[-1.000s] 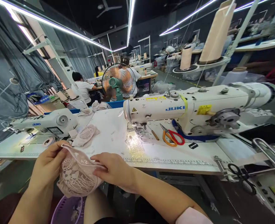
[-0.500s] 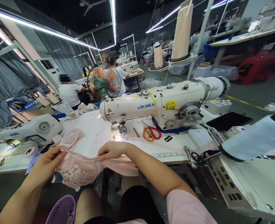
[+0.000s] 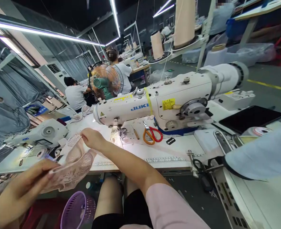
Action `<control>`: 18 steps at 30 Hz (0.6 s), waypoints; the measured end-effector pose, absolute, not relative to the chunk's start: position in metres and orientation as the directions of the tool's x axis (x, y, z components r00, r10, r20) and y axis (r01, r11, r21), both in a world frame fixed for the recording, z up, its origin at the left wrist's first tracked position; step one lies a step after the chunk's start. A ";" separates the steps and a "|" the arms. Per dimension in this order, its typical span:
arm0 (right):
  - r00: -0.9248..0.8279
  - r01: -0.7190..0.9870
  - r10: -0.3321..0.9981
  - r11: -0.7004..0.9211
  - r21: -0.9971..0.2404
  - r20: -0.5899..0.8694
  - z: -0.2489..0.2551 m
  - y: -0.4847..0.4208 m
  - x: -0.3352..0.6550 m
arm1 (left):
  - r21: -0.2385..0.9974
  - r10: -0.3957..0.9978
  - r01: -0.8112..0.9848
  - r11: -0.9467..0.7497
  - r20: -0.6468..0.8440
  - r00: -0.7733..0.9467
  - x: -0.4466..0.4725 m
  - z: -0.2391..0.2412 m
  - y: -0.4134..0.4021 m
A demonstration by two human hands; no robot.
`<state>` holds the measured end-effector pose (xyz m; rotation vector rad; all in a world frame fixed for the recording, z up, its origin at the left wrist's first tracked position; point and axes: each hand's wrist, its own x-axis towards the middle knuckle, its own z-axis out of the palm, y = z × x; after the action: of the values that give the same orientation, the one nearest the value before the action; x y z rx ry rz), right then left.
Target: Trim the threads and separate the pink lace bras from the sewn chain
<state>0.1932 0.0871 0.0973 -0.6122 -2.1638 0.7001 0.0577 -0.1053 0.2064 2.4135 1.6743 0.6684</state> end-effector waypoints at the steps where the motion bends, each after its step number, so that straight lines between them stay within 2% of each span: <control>1: -0.573 0.198 0.636 0.719 -0.666 0.517 0.090 0.091 0.192 | 0.324 0.898 0.841 -0.432 0.242 0.368 0.062 0.199 -0.105; 3: -0.563 0.231 0.680 0.675 -0.701 0.469 0.067 0.098 0.194 | 0.345 0.883 0.814 -0.468 0.145 0.446 0.063 0.174 -0.096; 4: -0.568 0.260 0.702 0.648 -0.716 0.429 0.053 0.102 0.197 | 0.366 0.893 0.816 -0.447 0.136 0.429 0.059 0.157 -0.086; 5: -0.575 0.295 0.723 0.619 -0.728 0.383 0.039 0.105 0.199 | 0.363 0.917 0.842 -0.399 0.167 0.362 0.053 0.139 -0.073; 6: -0.582 0.329 0.740 0.594 -0.734 0.337 0.026 0.108 0.201 | 0.344 0.940 0.888 -0.305 0.257 0.223 0.046 0.120 -0.058; 9: -0.587 0.418 0.776 0.536 -0.733 0.233 0.001 0.114 0.202 | 0.330 0.960 0.918 -0.222 0.237 0.147 0.026 0.067 -0.015; 13: -0.531 0.508 0.827 0.484 -0.712 0.183 -0.003 0.111 0.198 | 0.294 0.969 0.924 -0.242 0.122 0.215 0.019 0.018 0.006; 18: -0.472 0.608 0.876 0.408 -0.681 0.103 0.001 0.103 0.201 | 0.206 0.980 0.959 -0.197 0.066 0.187 0.014 -0.008 -0.001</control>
<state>0.2010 0.1031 0.0010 -1.2648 -2.2202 0.8016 0.0138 -0.0011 -0.0080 2.3266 1.9115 0.2763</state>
